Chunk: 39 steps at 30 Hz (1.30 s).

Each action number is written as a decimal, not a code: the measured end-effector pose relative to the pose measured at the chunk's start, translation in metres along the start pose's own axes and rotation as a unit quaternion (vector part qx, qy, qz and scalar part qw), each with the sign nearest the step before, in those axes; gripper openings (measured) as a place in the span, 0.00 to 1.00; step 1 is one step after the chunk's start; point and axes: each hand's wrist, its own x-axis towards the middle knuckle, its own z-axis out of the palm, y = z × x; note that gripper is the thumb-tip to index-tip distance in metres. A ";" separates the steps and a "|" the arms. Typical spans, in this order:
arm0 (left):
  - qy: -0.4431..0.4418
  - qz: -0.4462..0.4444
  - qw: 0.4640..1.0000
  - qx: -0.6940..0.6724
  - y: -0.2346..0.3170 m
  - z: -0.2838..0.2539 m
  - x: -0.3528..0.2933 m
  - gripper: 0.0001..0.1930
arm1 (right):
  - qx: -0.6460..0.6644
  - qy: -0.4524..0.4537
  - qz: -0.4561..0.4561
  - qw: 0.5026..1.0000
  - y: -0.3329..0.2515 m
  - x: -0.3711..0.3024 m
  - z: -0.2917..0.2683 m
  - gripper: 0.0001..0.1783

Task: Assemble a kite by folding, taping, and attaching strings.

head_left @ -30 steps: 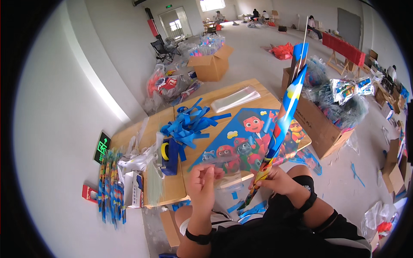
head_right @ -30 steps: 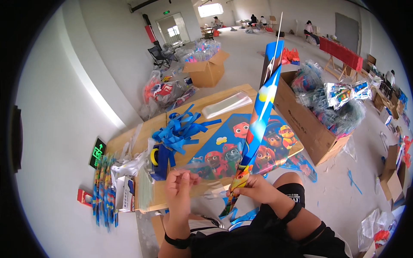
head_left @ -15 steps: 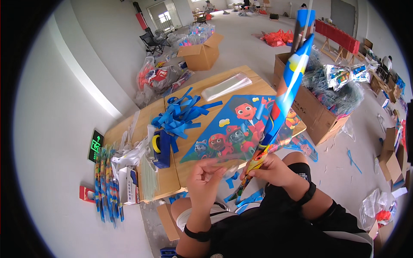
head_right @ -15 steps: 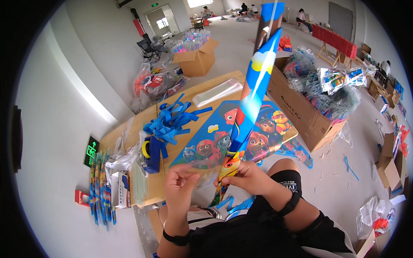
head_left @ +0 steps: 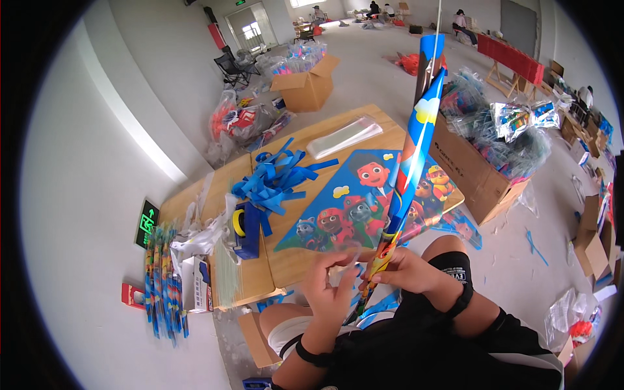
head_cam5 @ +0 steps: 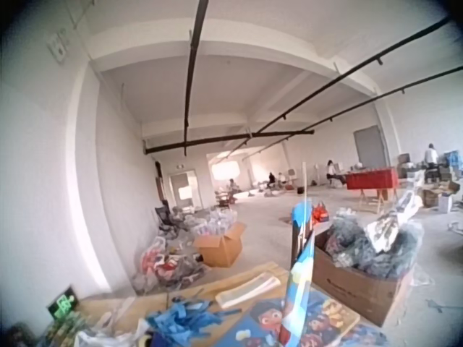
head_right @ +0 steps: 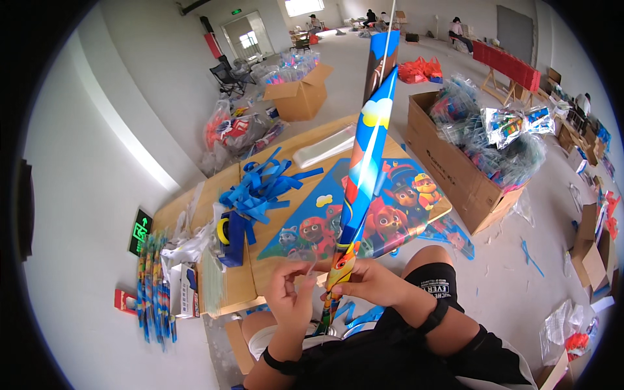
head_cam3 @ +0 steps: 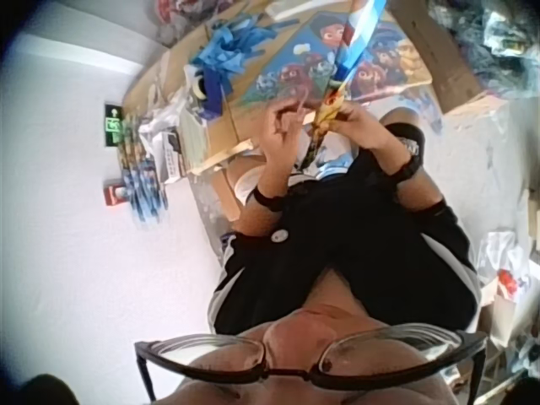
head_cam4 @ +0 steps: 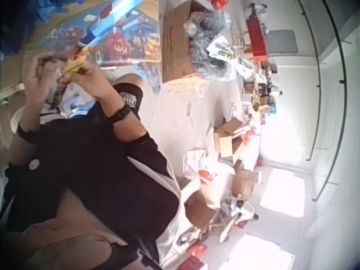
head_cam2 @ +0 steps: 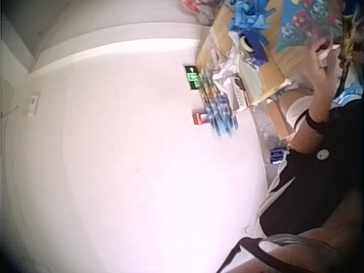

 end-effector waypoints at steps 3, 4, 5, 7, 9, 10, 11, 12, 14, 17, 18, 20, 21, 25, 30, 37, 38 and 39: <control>-0.049 -0.036 0.993 -0.102 0.005 0.004 -0.001 0.14 | -0.016 0.010 -0.006 1.000 0.010 -0.007 -0.020 0.12; -0.048 -0.036 0.993 -0.101 0.005 0.005 -0.002 0.14 | -0.015 0.009 -0.006 1.000 0.008 -0.007 -0.020 0.12; -0.029 -0.055 0.995 -0.072 0.004 0.007 -0.001 0.14 | -0.014 -0.004 0.000 1.000 0.005 -0.006 -0.019 0.12; -0.012 -0.073 0.996 -0.043 0.003 0.007 0.002 0.15 | -0.014 -0.016 0.004 1.000 0.005 -0.006 -0.021 0.11; 0.020 -0.017 0.984 0.176 0.000 0.003 0.008 0.22 | -0.085 -0.049 -0.019 0.995 0.007 -0.008 -0.025 0.10; 0.020 -0.017 0.984 0.176 -0.002 -0.001 0.012 0.22 | -0.085 -0.050 -0.019 0.995 0.007 -0.008 -0.025 0.10; -0.028 0.012 0.979 0.203 -0.005 -0.005 0.017 0.20 | -0.050 -0.059 -0.014 0.997 0.006 -0.008 -0.025 0.11; -0.075 0.040 0.970 0.229 -0.008 -0.009 0.021 0.19 | -0.015 -0.069 -0.008 0.997 0.005 -0.008 -0.025 0.11; -0.140 -0.065 0.984 0.092 -0.018 -0.019 0.020 0.17 | -0.062 -0.063 -0.016 0.996 0.011 -0.012 -0.038 0.13; -0.159 -0.214 0.959 -0.096 -0.026 -0.033 0.016 0.11 | -0.095 0.009 -0.004 0.995 -0.011 -0.014 -0.031 0.18; -0.120 -0.255 0.948 -0.144 -0.028 -0.037 0.015 0.08 | -0.082 0.079 0.013 0.993 -0.021 -0.012 -0.028 0.20; -0.091 -0.252 0.952 -0.146 -0.035 -0.051 0.015 0.07 | -0.181 0.183 0.032 0.966 -0.036 -0.018 -0.040 0.19; -0.068 -0.249 0.955 -0.148 -0.038 -0.059 0.015 0.06 | -0.269 0.227 0.027 0.936 -0.053 -0.021 -0.043 0.15; 0.025 -0.247 0.959 -0.139 -0.033 -0.069 0.025 0.05 | -0.573 0.356 0.069 0.735 -0.111 -0.059 -0.079 0.06; 0.102 -0.198 0.970 -0.100 -0.037 -0.077 0.036 0.07 | -0.742 0.283 -0.022 0.607 -0.169 -0.113 -0.104 0.09; 0.105 -0.020 0.969 0.222 -0.038 -0.075 0.034 0.12 | -0.820 0.288 0.005 0.495 -0.227 -0.144 -0.086 0.10; 0.108 -0.007 0.972 0.208 -0.041 -0.072 0.033 0.12 | -0.826 0.284 0.005 0.486 -0.232 -0.145 -0.085 0.10; 0.110 0.006 0.975 0.195 -0.044 -0.070 0.032 0.13 | -0.826 0.289 0.008 0.484 -0.237 -0.146 -0.086 0.10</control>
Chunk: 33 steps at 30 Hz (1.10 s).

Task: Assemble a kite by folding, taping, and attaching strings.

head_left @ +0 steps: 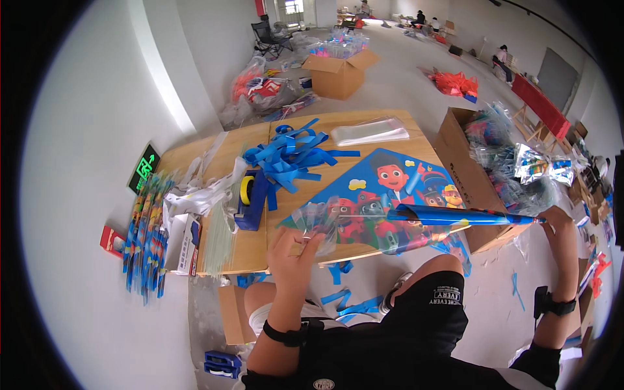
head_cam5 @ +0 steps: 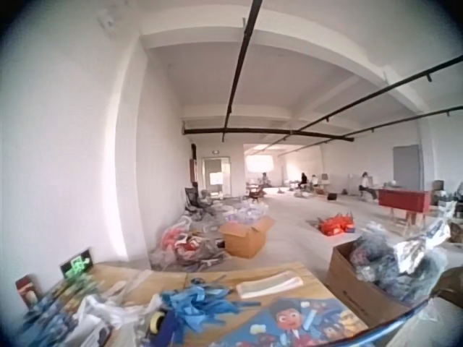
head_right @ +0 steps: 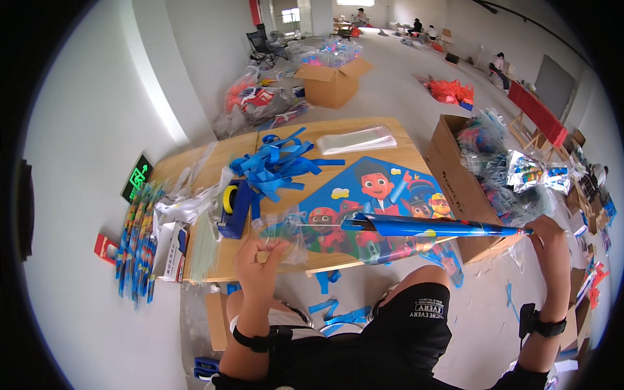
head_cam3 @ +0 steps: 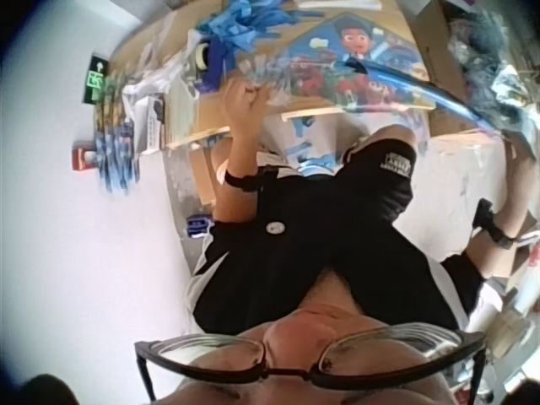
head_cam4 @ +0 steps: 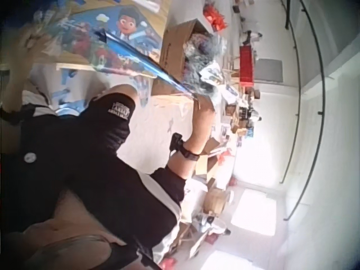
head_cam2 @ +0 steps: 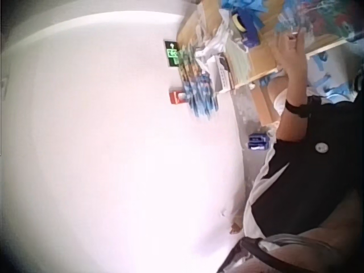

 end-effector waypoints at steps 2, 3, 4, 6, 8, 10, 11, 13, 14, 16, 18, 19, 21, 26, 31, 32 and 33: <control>-0.011 0.010 1.000 -0.019 -0.003 0.007 -0.004 0.14 | -0.039 -0.028 -0.010 0.999 0.004 0.005 -0.006 0.12; -0.017 0.018 0.999 -0.035 -0.003 0.010 -0.005 0.14 | -0.041 -0.027 -0.004 0.999 0.003 0.007 -0.009 0.12; -0.021 0.020 0.999 -0.038 0.002 0.012 -0.006 0.14 | -0.048 -0.028 -0.010 0.998 0.000 0.009 -0.011 0.11; -0.048 -0.027 0.997 -0.052 0.016 0.015 -0.007 0.10 | -0.058 -0.028 -0.012 0.998 -0.006 0.014 -0.017 0.11; -0.053 -0.014 0.997 -0.055 0.020 0.015 -0.007 0.10 | -0.074 -0.034 -0.034 0.996 -0.011 0.018 -0.022 0.11; -0.057 -0.001 0.997 -0.057 0.022 0.016 -0.008 0.10 | -0.075 -0.034 -0.036 0.996 -0.009 0.020 -0.025 0.11; -0.058 0.011 0.997 -0.053 0.023 0.016 -0.008 0.10 | -0.075 -0.034 -0.040 0.996 -0.008 0.021 -0.027 0.11; -0.059 0.023 0.997 -0.050 0.021 0.016 -0.010 0.09 | -0.089 -0.036 -0.051 0.994 -0.019 0.027 -0.034 0.10; -0.060 0.034 0.997 -0.045 0.018 0.017 -0.011 0.10 | -0.101 -0.039 -0.064 0.992 -0.024 0.030 -0.038 0.10; -0.063 0.047 0.996 -0.041 0.016 0.016 -0.011 0.10 | -0.121 -0.038 -0.069 0.990 -0.027 0.034 -0.042 0.10; -0.069 0.030 0.996 -0.047 0.019 0.015 -0.011 0.09 | -0.140 -0.037 -0.072 0.987 -0.026 0.037 -0.044 0.10; -0.072 0.031 0.996 -0.051 0.020 0.015 -0.011 0.09 | -0.142 -0.038 -0.071 0.987 -0.026 0.039 -0.046 0.10; -0.087 0.027 0.994 -0.052 0.021 0.017 -0.010 0.09 | -0.146 -0.039 -0.065 0.986 -0.029 0.042 -0.052 0.10; -0.155 0.042 0.986 -0.032 0.021 0.018 -0.012 0.08 | -0.193 -0.049 -0.085 0.976 -0.052 0.059 -0.062 0.10; -0.203 0.074 0.976 0.023 0.011 0.022 -0.016 0.08 | -0.124 -0.090 -0.034 0.988 -0.062 0.062 -0.085 0.11; -0.212 0.082 0.973 0.042 0.010 0.022 -0.017 0.08 | -0.121 -0.131 -0.023 0.984 -0.059 0.063 -0.089 0.12; -0.220 0.090 0.969 0.061 0.009 0.022 -0.018 0.08 | -0.119 -0.131 -0.022 0.984 -0.060 0.064 -0.091 0.12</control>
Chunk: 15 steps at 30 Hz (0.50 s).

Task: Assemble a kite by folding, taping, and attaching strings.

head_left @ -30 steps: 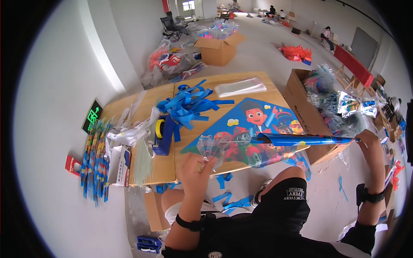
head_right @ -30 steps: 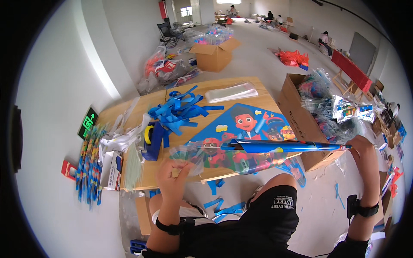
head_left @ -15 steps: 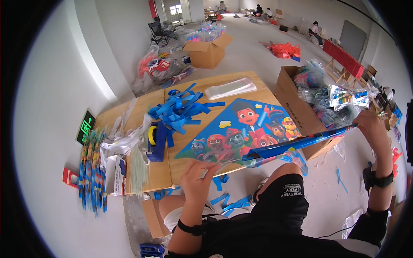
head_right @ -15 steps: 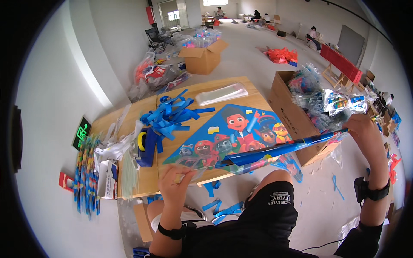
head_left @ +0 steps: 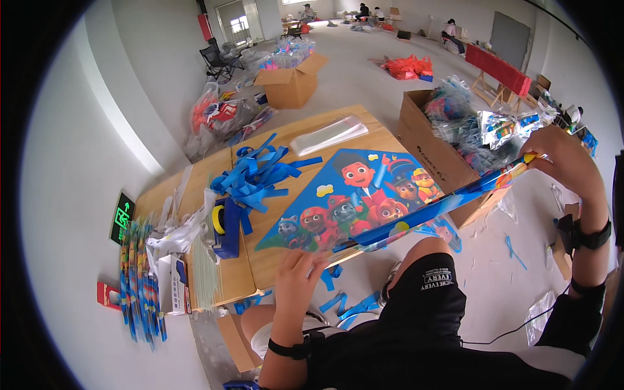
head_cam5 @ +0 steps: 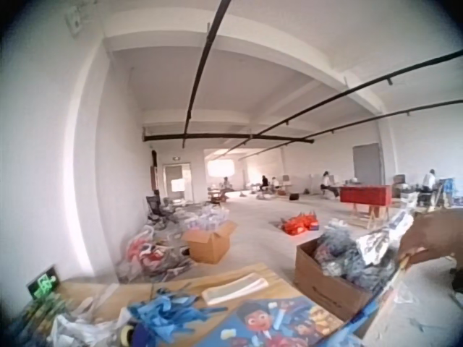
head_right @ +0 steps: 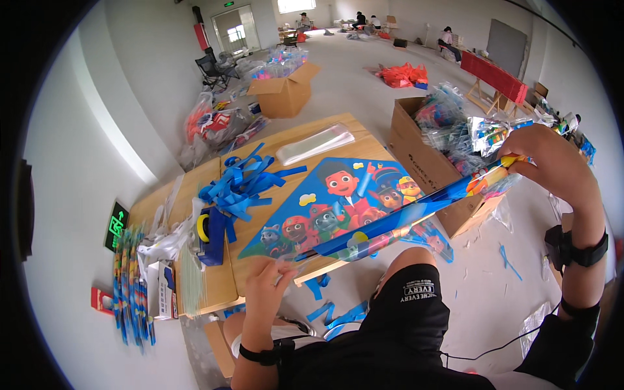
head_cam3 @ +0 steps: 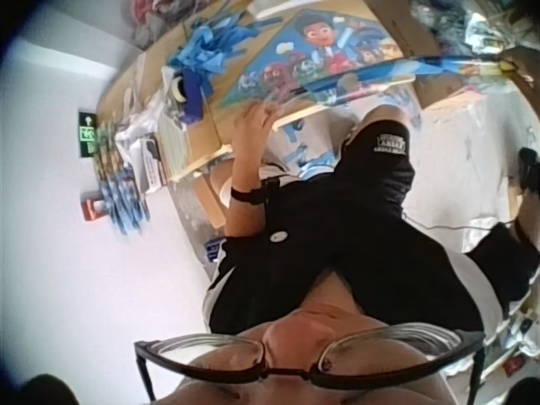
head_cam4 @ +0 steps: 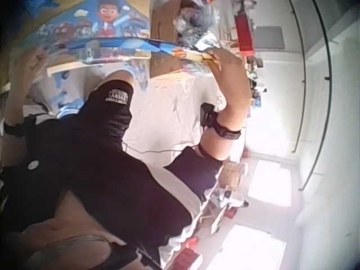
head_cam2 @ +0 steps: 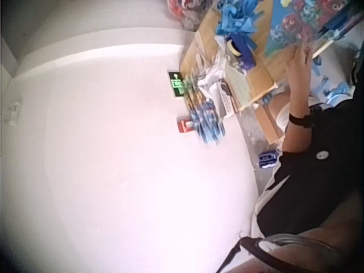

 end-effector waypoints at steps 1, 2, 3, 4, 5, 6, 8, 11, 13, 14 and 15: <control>-0.002 0.002 1.000 -0.002 0.000 0.001 0.000 0.08 | -0.012 -0.015 -0.015 1.000 -0.004 -0.001 -0.005 0.13; -0.012 0.021 1.000 -0.002 -0.001 0.002 0.001 0.08 | -0.024 -0.030 -0.031 0.999 -0.007 -0.001 -0.007 0.13; -0.022 0.040 0.999 -0.001 -0.001 0.003 0.001 0.08 | -0.024 -0.030 -0.029 0.999 -0.008 0.000 -0.007 0.13; -0.024 0.043 0.999 -0.004 0.000 0.007 0.000 0.08 | -0.026 -0.035 -0.027 0.999 -0.008 0.000 -0.009 0.13; -0.042 0.008 0.998 -0.052 0.002 0.011 -0.001 0.08 | -0.027 -0.040 -0.026 0.999 -0.008 -0.001 -0.010 0.13; -0.060 -0.028 0.993 -0.100 0.004 0.014 -0.002 0.07 | -0.029 -0.040 -0.021 0.999 -0.009 -0.001 -0.011 0.13; -0.066 -0.036 0.989 -0.124 0.009 0.017 -0.003 0.07 | -0.017 -0.053 -0.036 0.998 -0.010 0.002 -0.006 0.13; -0.074 -0.043 0.983 -0.163 0.010 0.022 -0.007 0.08 | -0.027 -0.060 -0.047 0.997 -0.015 0.008 0.001 0.11; -0.077 -0.040 0.980 -0.177 0.011 0.025 -0.008 0.09 | -0.030 -0.062 -0.053 0.996 -0.017 0.010 0.002 0.12; -0.065 -0.048 0.983 -0.165 0.013 0.027 -0.008 0.08 | -0.034 -0.063 -0.059 0.996 -0.018 0.009 0.001 0.12; -0.053 -0.056 0.985 -0.153 0.015 0.028 -0.009 0.08 | -0.034 -0.064 -0.056 0.996 -0.019 0.010 -0.001 0.12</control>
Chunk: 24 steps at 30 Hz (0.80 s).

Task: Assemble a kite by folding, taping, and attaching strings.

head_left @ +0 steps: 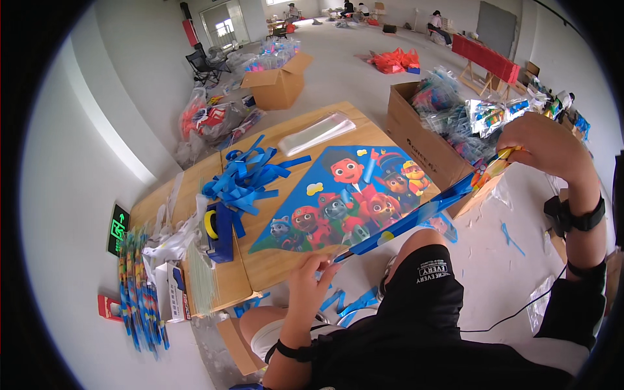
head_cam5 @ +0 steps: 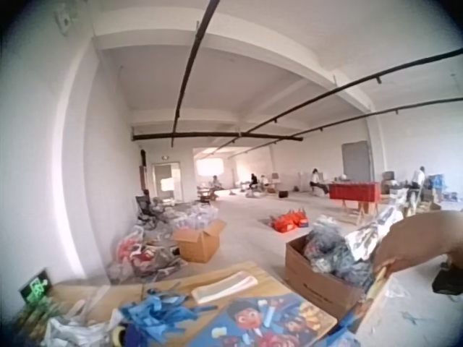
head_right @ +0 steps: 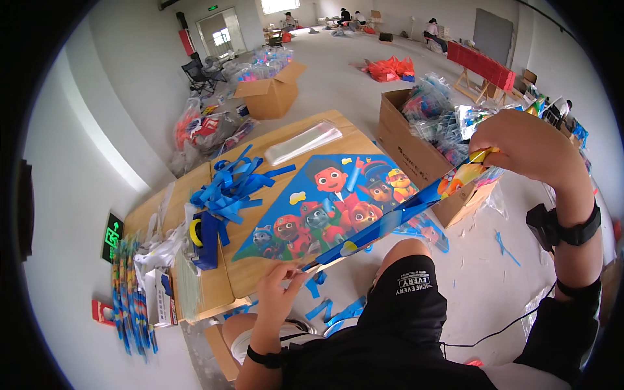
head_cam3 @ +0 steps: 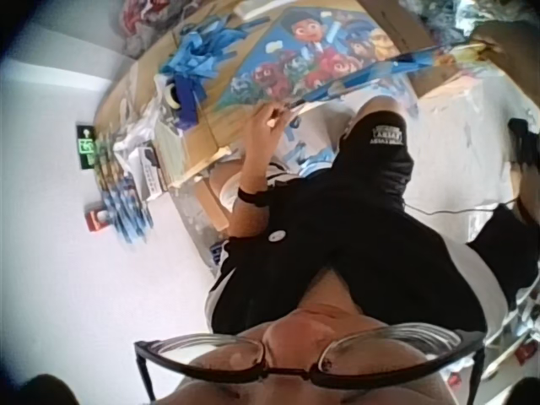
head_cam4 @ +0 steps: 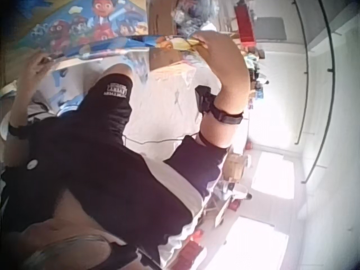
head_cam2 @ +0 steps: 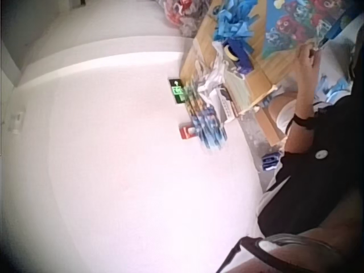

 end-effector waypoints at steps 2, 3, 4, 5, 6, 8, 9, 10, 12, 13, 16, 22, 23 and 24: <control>-0.005 0.001 1.000 0.004 -0.003 0.001 -0.003 0.07 | 0.002 -0.029 -0.015 0.999 -0.001 0.004 -0.001 0.13; -0.011 0.002 1.000 0.006 -0.004 0.001 -0.004 0.07 | 0.003 -0.029 -0.014 0.999 -0.001 0.003 0.000 0.13; -0.012 0.002 1.000 0.006 -0.002 0.002 -0.005 0.07 | 0.005 -0.020 -0.020 1.000 -0.001 0.002 0.001 0.13; -0.023 0.001 1.000 -0.014 0.000 0.003 -0.006 0.07 | 0.008 -0.012 -0.026 1.000 -0.001 0.001 0.002 0.13; -0.035 0.000 0.999 -0.033 0.002 0.005 -0.006 0.07 | 0.008 -0.012 -0.025 1.000 -0.001 0.001 0.003 0.13; -0.035 0.008 0.999 -0.040 0.007 0.011 -0.006 0.08 | 0.012 -0.033 -0.005 0.999 -0.003 0.005 0.003 0.14; -0.033 0.015 0.998 -0.046 0.009 0.014 -0.005 0.09 | 0.013 -0.033 -0.003 0.999 -0.004 0.008 0.004 0.14; -0.037 0.017 0.998 -0.048 0.011 0.017 -0.005 0.09 | 0.016 -0.036 -0.013 0.999 -0.009 0.011 0.002 0.13; -0.066 -0.001 0.995 -0.078 0.013 0.020 -0.005 0.11 | 0.034 -0.066 -0.012 0.997 -0.025 0.025 0.000 0.14; -0.069 0.000 0.994 -0.079 0.015 0.024 -0.006 0.11 | 0.035 -0.067 -0.008 0.997 -0.027 0.028 0.001 0.14; -0.063 0.004 0.994 -0.094 0.017 0.034 -0.006 0.12 | 0.047 -0.047 -0.074 0.995 -0.035 0.040 0.016 0.15; -0.146 -0.060 0.986 -0.058 0.000 0.051 -0.014 0.13 | 0.071 0.101 -0.144 0.982 -0.044 0.053 0.057 0.09; -0.151 -0.082 0.983 -0.067 -0.003 0.052 -0.016 0.13 | 0.079 0.128 -0.119 0.981 -0.047 0.054 0.058 0.08; -0.156 -0.104 0.979 -0.077 -0.007 0.054 -0.018 0.13 | 0.080 0.127 -0.118 0.982 -0.048 0.056 0.057 0.08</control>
